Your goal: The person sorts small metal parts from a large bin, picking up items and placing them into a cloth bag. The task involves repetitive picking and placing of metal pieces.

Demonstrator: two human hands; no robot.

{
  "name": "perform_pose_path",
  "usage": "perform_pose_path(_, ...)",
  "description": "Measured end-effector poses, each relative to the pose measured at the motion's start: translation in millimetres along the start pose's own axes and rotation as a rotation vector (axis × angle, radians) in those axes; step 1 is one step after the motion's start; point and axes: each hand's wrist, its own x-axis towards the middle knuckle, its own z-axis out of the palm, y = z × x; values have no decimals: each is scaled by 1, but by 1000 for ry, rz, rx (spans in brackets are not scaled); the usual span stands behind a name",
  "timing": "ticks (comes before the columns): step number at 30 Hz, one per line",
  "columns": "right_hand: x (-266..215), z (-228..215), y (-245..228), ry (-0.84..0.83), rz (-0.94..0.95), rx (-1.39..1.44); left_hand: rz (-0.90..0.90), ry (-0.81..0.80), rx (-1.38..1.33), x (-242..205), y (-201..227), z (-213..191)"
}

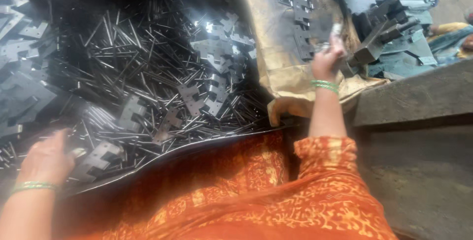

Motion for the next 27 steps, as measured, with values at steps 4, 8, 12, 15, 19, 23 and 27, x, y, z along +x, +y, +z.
perform_pose_path(4,8,-18,57,-326,-133,-441,-68,-112,54,10,-1,8)
perform_pose_path(8,-20,-23,-12,-226,-388,-277,68,-95,113,-2,-1,1)
perform_pose_path(12,-83,45,-139,-561,-559,-56,-27,-230,257,-16,16,-7)
perform_pose_path(15,-127,113,-203,-991,-239,-278,-67,-182,261,-15,19,-1)
perform_pose_path(19,-162,162,-234,-910,-250,-258,-82,-120,191,-13,-12,14)
perform_pose_path(23,-162,171,-224,-901,-237,-257,58,-131,184,-9,-45,24)
perform_pose_path(27,-162,166,-200,-819,-195,80,61,-219,406,-12,-54,8)
